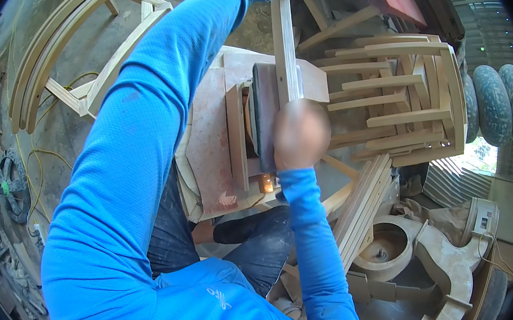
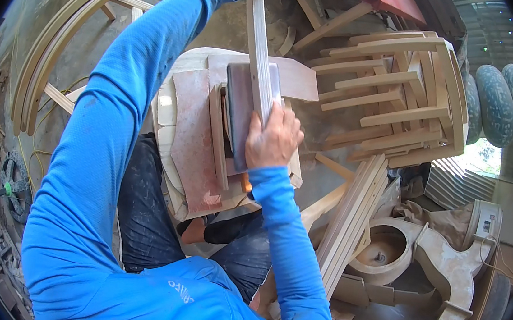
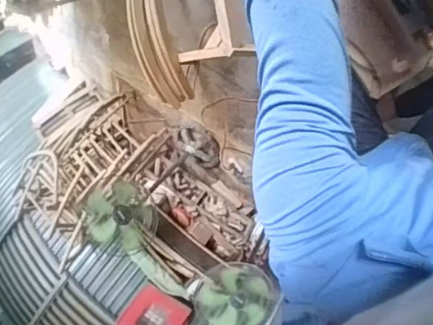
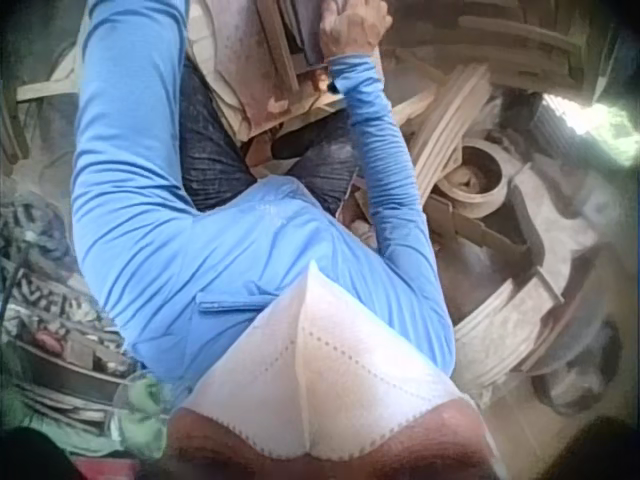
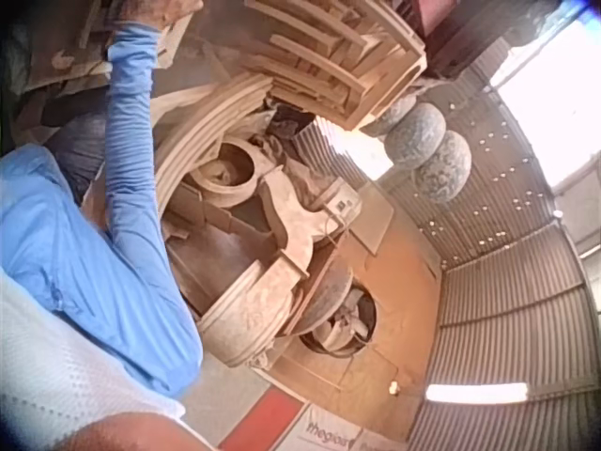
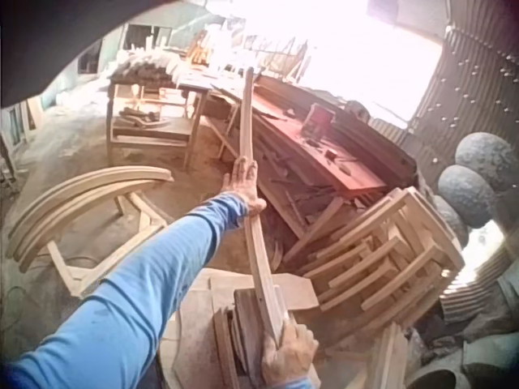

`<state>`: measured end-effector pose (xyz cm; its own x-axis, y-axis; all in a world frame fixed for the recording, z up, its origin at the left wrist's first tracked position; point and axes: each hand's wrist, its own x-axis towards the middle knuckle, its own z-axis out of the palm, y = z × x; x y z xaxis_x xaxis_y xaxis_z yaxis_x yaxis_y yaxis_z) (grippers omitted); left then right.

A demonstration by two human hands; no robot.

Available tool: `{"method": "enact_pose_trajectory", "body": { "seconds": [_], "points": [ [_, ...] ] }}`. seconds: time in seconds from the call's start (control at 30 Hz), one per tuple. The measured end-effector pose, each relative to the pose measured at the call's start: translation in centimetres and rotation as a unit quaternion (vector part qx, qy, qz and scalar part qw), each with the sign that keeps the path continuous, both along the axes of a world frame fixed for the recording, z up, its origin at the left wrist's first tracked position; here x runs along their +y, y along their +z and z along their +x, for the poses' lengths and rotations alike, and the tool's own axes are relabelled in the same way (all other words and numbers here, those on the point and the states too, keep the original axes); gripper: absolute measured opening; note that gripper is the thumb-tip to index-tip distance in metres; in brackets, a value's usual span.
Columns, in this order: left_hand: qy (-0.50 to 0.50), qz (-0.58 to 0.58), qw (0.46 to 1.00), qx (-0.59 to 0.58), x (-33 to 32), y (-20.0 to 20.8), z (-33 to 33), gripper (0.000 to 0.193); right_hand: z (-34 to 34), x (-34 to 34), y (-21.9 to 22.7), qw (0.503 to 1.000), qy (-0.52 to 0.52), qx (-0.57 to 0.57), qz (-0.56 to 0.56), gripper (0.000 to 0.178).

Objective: Sanding curved wooden furniture components using a stationary belt sander.

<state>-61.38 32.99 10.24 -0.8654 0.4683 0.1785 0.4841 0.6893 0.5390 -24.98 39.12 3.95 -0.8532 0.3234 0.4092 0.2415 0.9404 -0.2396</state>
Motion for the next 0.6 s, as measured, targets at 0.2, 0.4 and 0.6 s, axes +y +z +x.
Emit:
{"method": "enact_pose_trajectory", "body": {
  "seconds": [0.2,0.4,0.6],
  "points": [
    [0.083,-0.053,0.995,0.005,1.7,-0.9,0.8,0.111,-3.6,-0.2,0.1,0.998,-0.022,0.001,0.058,0.051],
    [0.079,-0.114,0.987,0.082,0.5,-4.3,8.6,0.098,5.3,-0.8,1.9,0.999,0.002,-0.028,0.044,0.052],
    [-0.020,-0.115,0.993,0.020,-2.0,-4.8,25.3,0.100,21.2,-1.8,5.6,0.989,0.027,-0.098,-0.106,0.049]
  ]
}}
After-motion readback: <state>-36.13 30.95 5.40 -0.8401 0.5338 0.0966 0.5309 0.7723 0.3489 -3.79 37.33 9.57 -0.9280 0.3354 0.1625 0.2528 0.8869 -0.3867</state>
